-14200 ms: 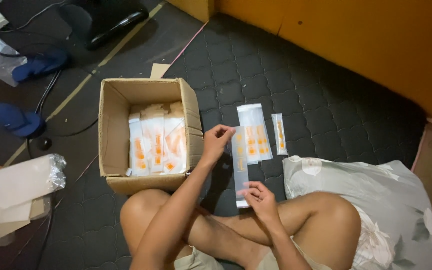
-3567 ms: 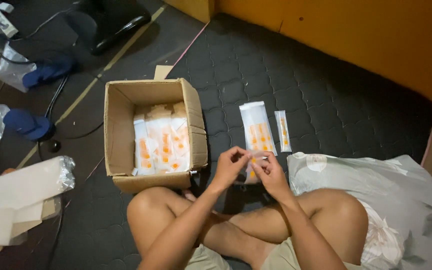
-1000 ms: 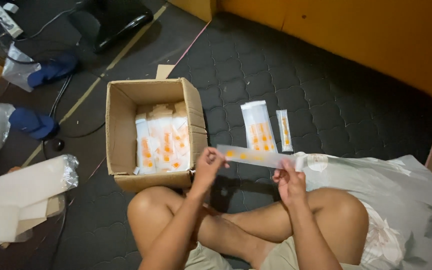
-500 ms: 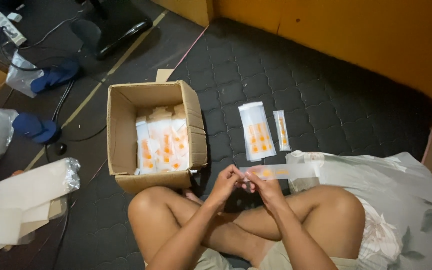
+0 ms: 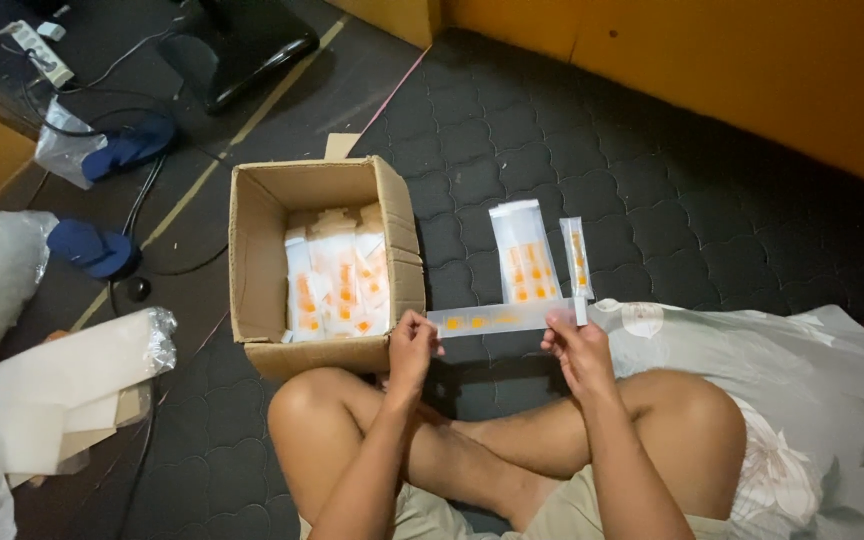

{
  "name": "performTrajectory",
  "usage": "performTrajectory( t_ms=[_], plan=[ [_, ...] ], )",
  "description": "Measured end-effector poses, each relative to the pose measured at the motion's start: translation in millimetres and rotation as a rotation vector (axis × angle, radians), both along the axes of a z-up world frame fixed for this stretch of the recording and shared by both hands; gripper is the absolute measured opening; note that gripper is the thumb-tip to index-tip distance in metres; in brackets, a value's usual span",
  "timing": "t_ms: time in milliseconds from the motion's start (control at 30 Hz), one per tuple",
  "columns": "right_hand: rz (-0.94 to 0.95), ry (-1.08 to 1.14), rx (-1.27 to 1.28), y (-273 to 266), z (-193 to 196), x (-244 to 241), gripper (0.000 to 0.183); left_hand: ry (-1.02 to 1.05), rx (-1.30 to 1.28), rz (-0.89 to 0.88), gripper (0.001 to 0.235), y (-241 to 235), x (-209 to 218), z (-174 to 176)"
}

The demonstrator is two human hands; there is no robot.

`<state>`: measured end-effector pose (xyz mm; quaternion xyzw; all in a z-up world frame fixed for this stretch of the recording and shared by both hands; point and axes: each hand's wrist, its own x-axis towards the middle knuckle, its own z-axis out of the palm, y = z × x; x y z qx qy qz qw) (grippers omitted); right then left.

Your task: The person sits on the floor and repeatedly takes small, transparent packets containing orange items from a cardboard box. They hold each packet up to inspect it, then place it on the floor next to other similar packets.

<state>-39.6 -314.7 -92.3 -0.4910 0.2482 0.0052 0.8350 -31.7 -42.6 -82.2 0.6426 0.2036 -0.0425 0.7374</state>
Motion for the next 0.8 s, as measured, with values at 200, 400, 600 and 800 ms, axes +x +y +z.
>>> performTrajectory(
  t_ms=[200, 400, 600, 800],
  plan=[
    [-0.018, 0.017, -0.01, 2, 23, -2, 0.016, -0.048, -0.002, 0.036, 0.005, -12, -3, 25],
    [-0.014, 0.021, -0.019, 0, 1, 1, 0.018, -0.035, -0.069, 0.078, 0.004, -11, 1, 17],
    [-0.011, 0.03, -0.044, 2, 17, 1, 0.016, -0.016, -0.091, 0.085, 0.003, -14, 2, 12],
    [-0.01, 0.041, -0.044, -3, -4, 6, 0.016, -0.016, -0.106, 0.092, 0.002, -16, -1, 22]
  ],
)
